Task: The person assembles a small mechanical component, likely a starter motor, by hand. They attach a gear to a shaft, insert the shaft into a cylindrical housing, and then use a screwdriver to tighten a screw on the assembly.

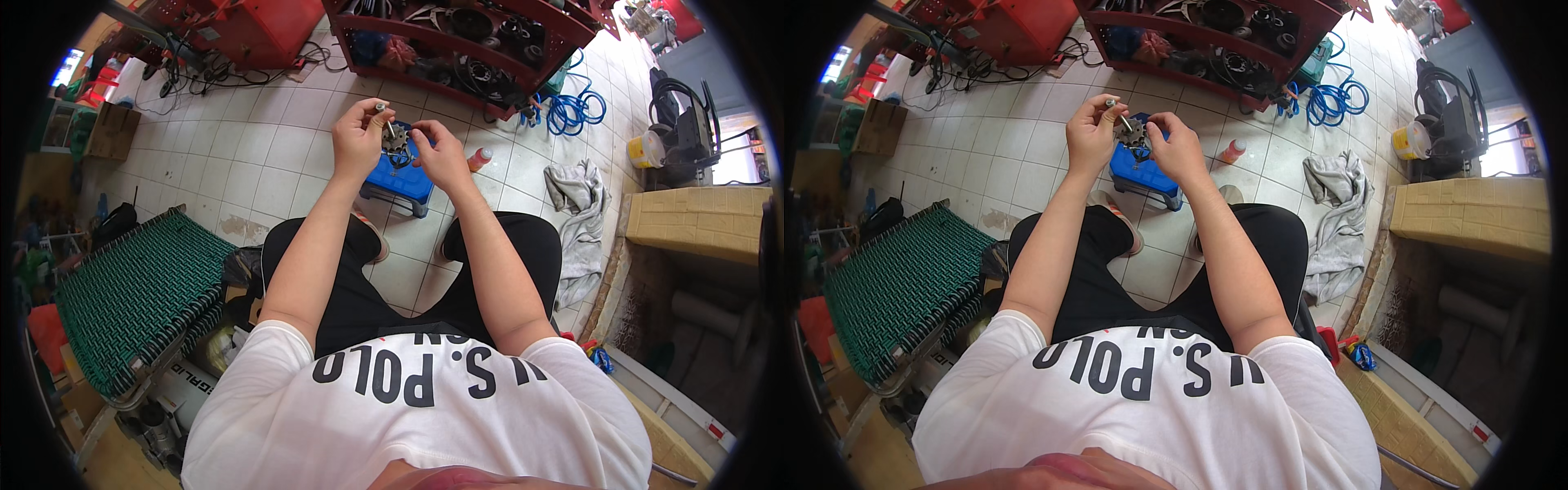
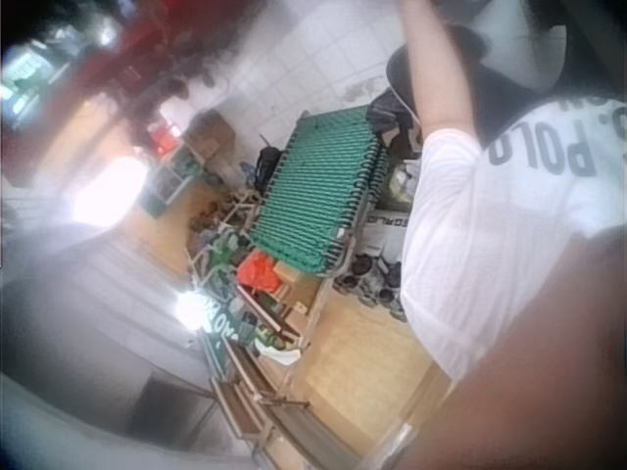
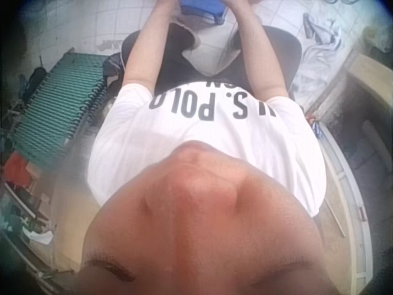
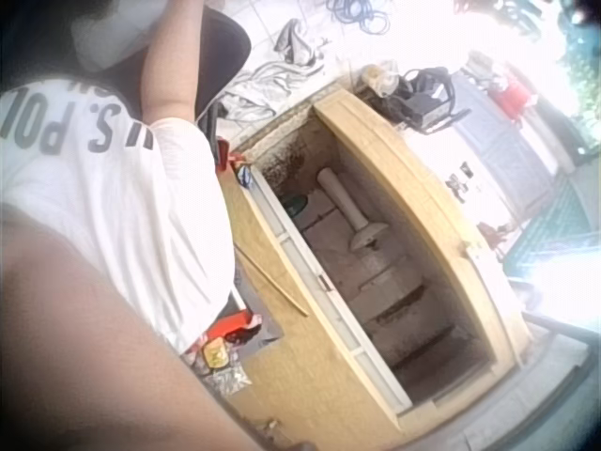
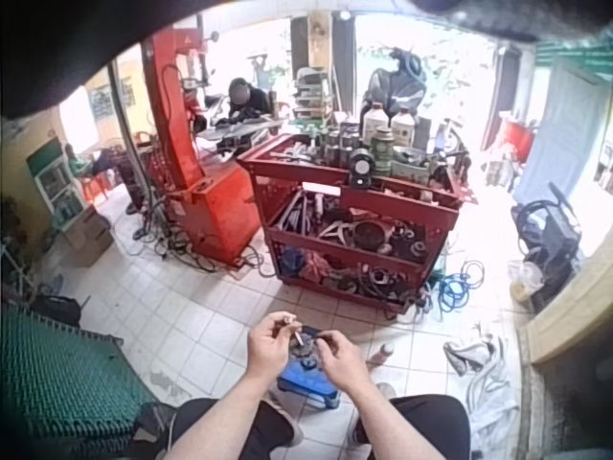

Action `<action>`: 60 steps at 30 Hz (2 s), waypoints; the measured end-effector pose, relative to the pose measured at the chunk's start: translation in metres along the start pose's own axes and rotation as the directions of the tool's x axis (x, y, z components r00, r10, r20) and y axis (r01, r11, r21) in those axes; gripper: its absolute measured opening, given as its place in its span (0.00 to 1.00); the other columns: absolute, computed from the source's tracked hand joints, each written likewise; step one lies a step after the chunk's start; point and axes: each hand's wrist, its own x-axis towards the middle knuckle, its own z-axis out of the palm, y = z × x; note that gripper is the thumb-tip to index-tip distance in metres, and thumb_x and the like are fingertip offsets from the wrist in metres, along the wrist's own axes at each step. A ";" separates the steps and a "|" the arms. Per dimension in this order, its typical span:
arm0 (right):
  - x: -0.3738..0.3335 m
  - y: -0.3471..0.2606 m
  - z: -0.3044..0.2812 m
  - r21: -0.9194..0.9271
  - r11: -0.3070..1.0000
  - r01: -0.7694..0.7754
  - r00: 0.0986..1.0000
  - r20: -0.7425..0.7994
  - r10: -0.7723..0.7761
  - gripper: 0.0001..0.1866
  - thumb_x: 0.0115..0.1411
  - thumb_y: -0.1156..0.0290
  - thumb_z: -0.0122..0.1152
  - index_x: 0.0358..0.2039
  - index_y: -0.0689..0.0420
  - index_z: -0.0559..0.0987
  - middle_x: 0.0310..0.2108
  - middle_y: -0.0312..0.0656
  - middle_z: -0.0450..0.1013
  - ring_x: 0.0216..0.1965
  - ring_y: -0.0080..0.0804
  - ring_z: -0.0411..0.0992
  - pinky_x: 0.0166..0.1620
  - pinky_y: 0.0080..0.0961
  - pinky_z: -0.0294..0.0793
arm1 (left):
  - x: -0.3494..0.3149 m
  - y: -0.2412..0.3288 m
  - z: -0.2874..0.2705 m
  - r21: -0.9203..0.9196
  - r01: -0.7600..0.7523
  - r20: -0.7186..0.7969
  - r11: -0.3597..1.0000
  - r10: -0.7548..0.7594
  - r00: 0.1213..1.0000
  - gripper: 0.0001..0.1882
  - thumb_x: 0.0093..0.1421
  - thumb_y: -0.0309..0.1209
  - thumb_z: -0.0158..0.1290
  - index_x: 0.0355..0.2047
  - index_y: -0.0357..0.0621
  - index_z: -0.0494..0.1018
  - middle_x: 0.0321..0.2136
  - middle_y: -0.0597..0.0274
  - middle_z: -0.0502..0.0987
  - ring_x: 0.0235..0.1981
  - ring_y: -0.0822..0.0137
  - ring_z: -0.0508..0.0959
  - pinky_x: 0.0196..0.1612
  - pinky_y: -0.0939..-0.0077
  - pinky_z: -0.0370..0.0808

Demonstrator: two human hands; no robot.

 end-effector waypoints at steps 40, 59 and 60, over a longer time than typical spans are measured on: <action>-0.007 -0.005 0.003 -0.207 0.949 0.236 0.972 0.067 -0.227 0.28 0.57 0.67 0.70 0.58 0.56 0.76 0.50 0.47 0.81 0.31 0.38 0.80 0.42 0.32 0.79 | 0.002 0.001 -0.003 -0.070 0.050 0.000 0.996 -0.050 0.999 0.09 0.68 0.28 0.61 0.45 0.38 0.79 0.34 0.63 0.85 0.35 0.74 0.85 0.39 0.79 0.81; -0.018 -0.009 0.017 0.019 0.991 0.133 0.967 0.216 -0.134 0.18 0.65 0.72 0.64 0.54 0.60 0.76 0.35 0.43 0.83 0.25 0.24 0.79 0.29 0.22 0.79 | 0.001 0.001 -0.003 0.004 0.022 -0.070 1.000 -0.021 0.997 0.08 0.68 0.29 0.61 0.44 0.39 0.79 0.33 0.62 0.85 0.35 0.73 0.85 0.38 0.79 0.80; -0.015 -0.005 0.017 -0.015 0.988 0.156 0.975 0.162 -0.152 0.18 0.65 0.72 0.64 0.54 0.60 0.76 0.35 0.43 0.83 0.25 0.24 0.79 0.29 0.22 0.80 | 0.001 0.002 -0.002 0.005 0.020 -0.068 1.000 -0.019 0.997 0.08 0.68 0.29 0.61 0.44 0.39 0.79 0.33 0.62 0.85 0.35 0.73 0.85 0.38 0.79 0.80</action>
